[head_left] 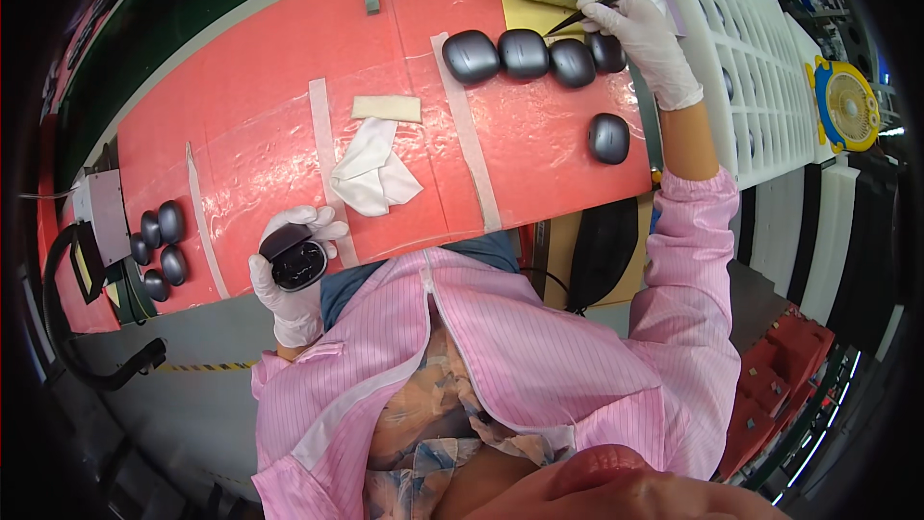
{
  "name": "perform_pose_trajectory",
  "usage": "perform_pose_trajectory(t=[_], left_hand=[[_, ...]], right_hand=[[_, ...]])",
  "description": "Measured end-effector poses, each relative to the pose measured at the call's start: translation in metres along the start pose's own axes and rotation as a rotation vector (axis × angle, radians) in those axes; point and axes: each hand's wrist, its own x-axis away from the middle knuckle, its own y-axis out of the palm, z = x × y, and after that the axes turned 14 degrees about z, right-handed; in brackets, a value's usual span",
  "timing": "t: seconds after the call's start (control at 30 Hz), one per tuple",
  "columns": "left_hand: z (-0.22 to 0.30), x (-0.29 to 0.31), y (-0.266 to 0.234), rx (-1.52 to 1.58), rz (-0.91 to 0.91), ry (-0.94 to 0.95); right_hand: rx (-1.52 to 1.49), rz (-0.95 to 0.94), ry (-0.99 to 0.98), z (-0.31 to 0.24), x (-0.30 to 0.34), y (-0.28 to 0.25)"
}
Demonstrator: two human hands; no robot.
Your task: The worker is cleaning and inspecting small electronic cases, likely for wireless earbuds, using a swab and placing them into a tray.
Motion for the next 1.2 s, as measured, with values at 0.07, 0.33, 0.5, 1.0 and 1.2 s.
perform_pose_trajectory(t=[0.07,0.33,0.5,1.0,1.2], left_hand=[[-0.002,0.0,-0.002,0.026,0.012,0.001],[-0.001,0.002,0.001,0.002,0.002,0.044],[-0.003,0.008,0.016,0.092,0.202,0.07],[0.01,0.03,0.081,0.051,0.249,0.355],[0.008,0.032,0.072,0.039,0.224,0.37]], right_hand=[[0.017,-0.029,-0.011,-0.003,0.001,-0.002],[-0.23,0.196,-0.02,0.004,0.036,-0.002],[-0.305,0.475,-0.144,-0.028,0.079,0.025],[-0.75,0.305,-0.182,-0.089,0.227,0.153],[-0.73,0.314,-0.202,-0.093,0.234,0.158]])
